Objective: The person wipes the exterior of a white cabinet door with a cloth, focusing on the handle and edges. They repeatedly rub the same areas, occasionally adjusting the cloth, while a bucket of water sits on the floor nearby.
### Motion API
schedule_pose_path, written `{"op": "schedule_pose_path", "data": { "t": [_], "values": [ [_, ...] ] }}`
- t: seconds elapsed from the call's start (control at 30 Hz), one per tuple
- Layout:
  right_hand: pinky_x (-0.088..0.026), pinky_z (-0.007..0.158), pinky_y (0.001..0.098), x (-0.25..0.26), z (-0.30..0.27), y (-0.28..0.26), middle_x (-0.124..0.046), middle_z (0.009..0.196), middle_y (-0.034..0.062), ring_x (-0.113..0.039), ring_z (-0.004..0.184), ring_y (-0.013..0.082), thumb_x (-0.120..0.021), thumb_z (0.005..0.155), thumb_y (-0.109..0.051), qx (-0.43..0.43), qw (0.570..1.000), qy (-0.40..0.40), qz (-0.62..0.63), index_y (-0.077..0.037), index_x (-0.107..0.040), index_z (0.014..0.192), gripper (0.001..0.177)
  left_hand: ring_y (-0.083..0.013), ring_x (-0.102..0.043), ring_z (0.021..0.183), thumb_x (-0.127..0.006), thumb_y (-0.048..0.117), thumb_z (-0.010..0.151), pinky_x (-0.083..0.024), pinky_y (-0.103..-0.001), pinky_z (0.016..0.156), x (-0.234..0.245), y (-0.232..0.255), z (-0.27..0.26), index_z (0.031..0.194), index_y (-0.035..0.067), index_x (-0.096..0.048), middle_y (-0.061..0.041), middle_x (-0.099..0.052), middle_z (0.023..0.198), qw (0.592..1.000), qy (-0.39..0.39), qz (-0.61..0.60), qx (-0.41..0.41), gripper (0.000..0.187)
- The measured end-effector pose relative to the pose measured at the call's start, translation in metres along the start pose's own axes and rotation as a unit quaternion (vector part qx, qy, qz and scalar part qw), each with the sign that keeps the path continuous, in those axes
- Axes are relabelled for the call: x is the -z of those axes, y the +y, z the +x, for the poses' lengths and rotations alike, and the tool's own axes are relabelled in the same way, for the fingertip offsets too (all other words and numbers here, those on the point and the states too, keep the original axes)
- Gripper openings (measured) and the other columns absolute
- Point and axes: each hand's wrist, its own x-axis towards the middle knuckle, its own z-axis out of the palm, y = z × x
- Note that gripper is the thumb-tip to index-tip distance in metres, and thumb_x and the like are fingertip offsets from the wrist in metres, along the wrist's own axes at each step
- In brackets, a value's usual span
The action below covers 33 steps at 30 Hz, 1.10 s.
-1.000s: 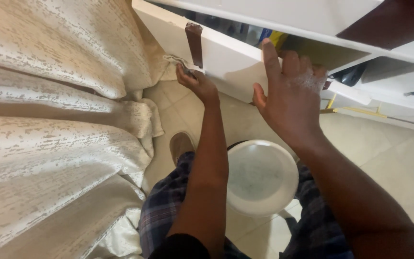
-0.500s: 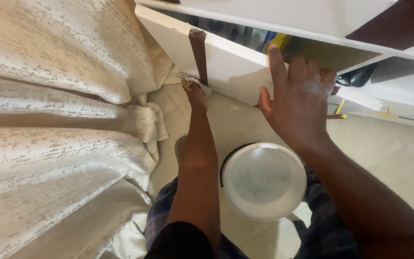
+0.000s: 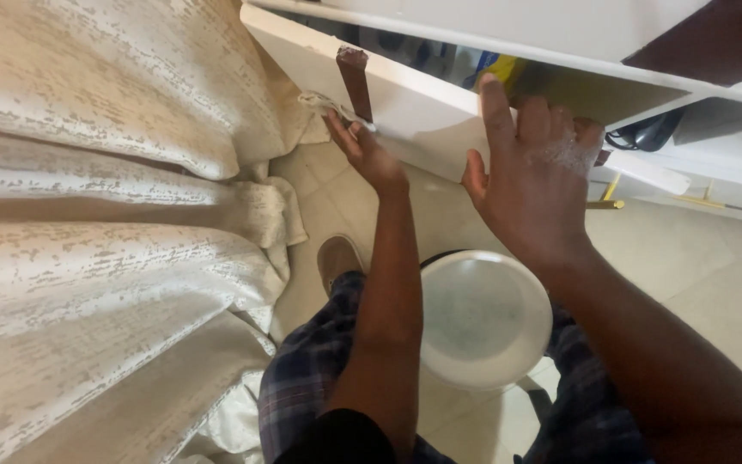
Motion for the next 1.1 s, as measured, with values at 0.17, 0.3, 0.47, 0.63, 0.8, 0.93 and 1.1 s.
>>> {"op": "schedule_pose_path", "data": {
  "t": [0.17,0.3,0.47,0.63,0.8,0.93,1.1],
  "values": [
    [-0.037,0.093,0.0546,0.007,0.000,-0.004,-0.053,0.123,0.0171,-0.055,0.110,0.0336,-0.080,0.092,-0.029,0.002,1.000,0.018,-0.010,-0.006,-0.042,0.158,0.080,-0.0400,-0.023,0.159,-0.030,0.057,0.112,-0.022,-0.044,0.128,0.002,-0.046,0.016,0.161,-0.004,-0.027,-0.027,-0.023,0.168,0.997,0.023,0.057,-0.050,0.079],
    [-0.038,0.091,0.0554,0.007,-0.001,-0.006,-0.053,0.117,0.0167,-0.054,0.105,0.0335,-0.079,0.093,-0.031,-0.006,1.000,-0.002,-0.009,-0.005,-0.043,0.157,0.078,-0.0389,-0.039,0.140,-0.028,0.059,0.111,-0.032,-0.044,0.120,0.018,-0.096,0.040,0.162,-0.004,-0.028,-0.026,-0.036,0.152,0.986,0.024,0.145,-0.084,0.081],
    [-0.038,0.089,0.0549,-0.002,-0.002,-0.002,-0.052,0.118,0.0183,-0.054,0.105,0.0329,-0.078,0.096,-0.033,-0.001,1.000,-0.004,-0.028,-0.004,-0.043,0.155,0.074,-0.0348,-0.049,0.121,-0.033,0.053,0.111,-0.044,-0.041,0.108,0.010,-0.052,0.015,0.158,-0.003,-0.038,-0.022,-0.045,0.130,0.990,0.027,0.127,-0.053,0.073],
    [-0.038,0.095,0.0557,0.001,-0.003,-0.004,-0.053,0.121,0.0171,-0.053,0.112,0.0343,-0.078,0.097,-0.032,0.005,1.000,0.020,-0.022,-0.004,-0.041,0.156,0.076,-0.0323,-0.050,0.122,-0.034,0.031,0.116,-0.043,-0.041,0.109,0.013,-0.057,0.016,0.159,-0.002,-0.035,-0.020,-0.046,0.130,0.980,0.041,0.148,-0.126,0.054],
    [-0.038,0.093,0.0556,0.000,-0.002,-0.003,-0.053,0.122,0.0175,-0.053,0.111,0.0340,-0.079,0.096,-0.032,0.003,1.000,0.011,-0.011,-0.004,-0.042,0.156,0.075,-0.0332,-0.052,0.119,-0.036,0.023,0.114,-0.044,-0.042,0.106,0.014,-0.053,0.021,0.159,-0.002,-0.034,-0.020,-0.048,0.128,0.973,0.036,0.188,-0.128,0.051],
    [-0.037,0.093,0.0542,0.004,-0.004,-0.004,-0.053,0.121,0.0175,-0.052,0.112,0.0347,-0.079,0.095,-0.031,0.007,1.000,0.027,-0.014,-0.004,-0.042,0.155,0.075,-0.0331,-0.055,0.114,-0.042,0.015,0.113,-0.046,-0.041,0.103,0.019,-0.042,0.014,0.157,-0.002,-0.037,-0.019,-0.049,0.123,0.976,0.018,0.185,-0.117,0.048],
    [-0.037,0.089,0.0540,0.003,-0.003,-0.002,-0.052,0.123,0.0173,-0.052,0.109,0.0339,-0.079,0.094,-0.031,0.004,1.000,0.015,-0.021,-0.004,-0.042,0.155,0.076,-0.0333,-0.055,0.114,-0.037,0.018,0.112,-0.046,-0.041,0.103,0.017,-0.040,0.010,0.156,-0.003,-0.041,-0.019,-0.050,0.122,0.975,0.007,0.177,-0.132,0.049]
  ]
}}
